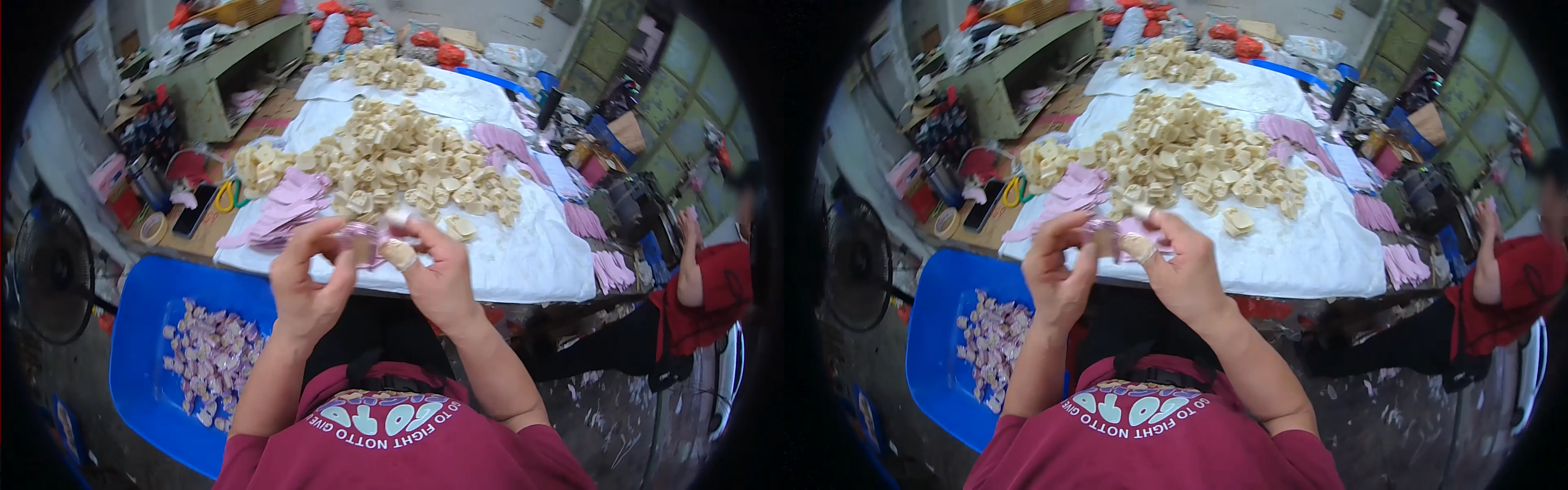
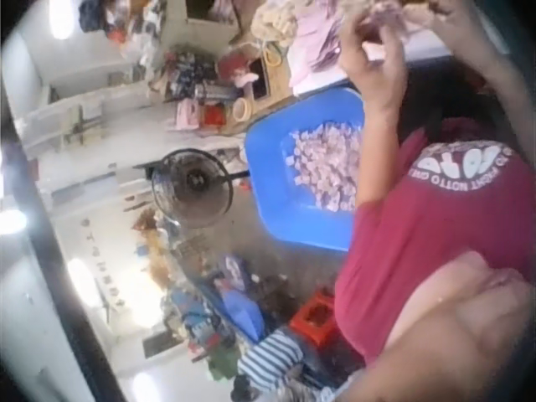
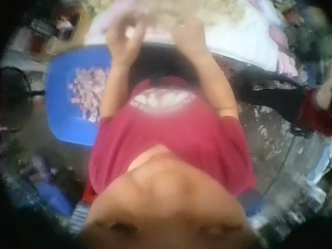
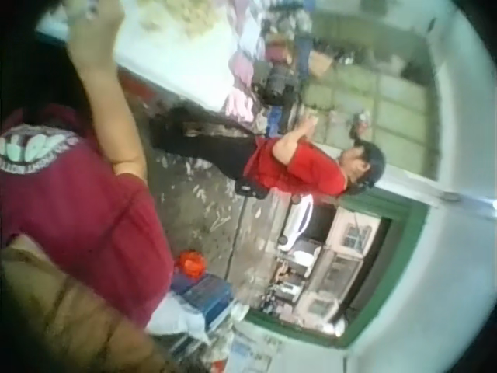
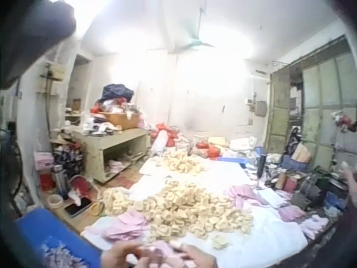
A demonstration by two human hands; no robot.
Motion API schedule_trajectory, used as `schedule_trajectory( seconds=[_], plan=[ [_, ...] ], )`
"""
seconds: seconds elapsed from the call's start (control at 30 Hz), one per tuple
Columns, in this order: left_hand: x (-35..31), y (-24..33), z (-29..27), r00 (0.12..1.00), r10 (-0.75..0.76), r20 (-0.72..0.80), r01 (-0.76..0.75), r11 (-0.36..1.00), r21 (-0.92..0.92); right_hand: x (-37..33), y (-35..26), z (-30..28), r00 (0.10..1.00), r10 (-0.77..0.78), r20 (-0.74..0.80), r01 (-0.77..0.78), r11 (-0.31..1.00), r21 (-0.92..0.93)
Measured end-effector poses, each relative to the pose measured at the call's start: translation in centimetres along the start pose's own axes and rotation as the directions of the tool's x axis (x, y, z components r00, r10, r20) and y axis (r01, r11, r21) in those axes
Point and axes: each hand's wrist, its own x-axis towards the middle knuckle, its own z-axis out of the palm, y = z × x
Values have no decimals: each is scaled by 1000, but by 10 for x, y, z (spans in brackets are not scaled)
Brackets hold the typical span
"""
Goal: The person repeatedly picks up small beige plastic clips and pink paper sheets from a table, wraps each clip in a sheet, and places the wrapped item into a blue bin. The process is continuous and repetitive throughout the clip.
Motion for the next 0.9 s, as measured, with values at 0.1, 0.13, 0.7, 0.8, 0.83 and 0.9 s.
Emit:
schedule_trajectory(
  seconds=[0.1,0.13,0.7,0.8,0.83,0.9],
  plan=[
    [-5,-9,25,983,133,-124,-126,990,63,-8,8,-1,954,221,205,-274,919,285],
    [-8,-13,33,984,147,-99,-141,988,64,-9,9,4,960,228,163,-273,891,363],
    [-5,-64,91,730,-537,423,644,333,-688,-9,70,9,928,364,78,-332,716,615],
    [2,-145,30,781,-239,577,620,183,-763,-13,96,18,862,346,372,-504,665,551],
    [-8,-175,-23,848,-419,325,509,474,-719,-14,88,17,842,331,427,-530,662,530],
    [-21,-181,-64,882,-472,5,461,863,209,-26,122,4,841,432,327,-541,696,472]
  ],
)
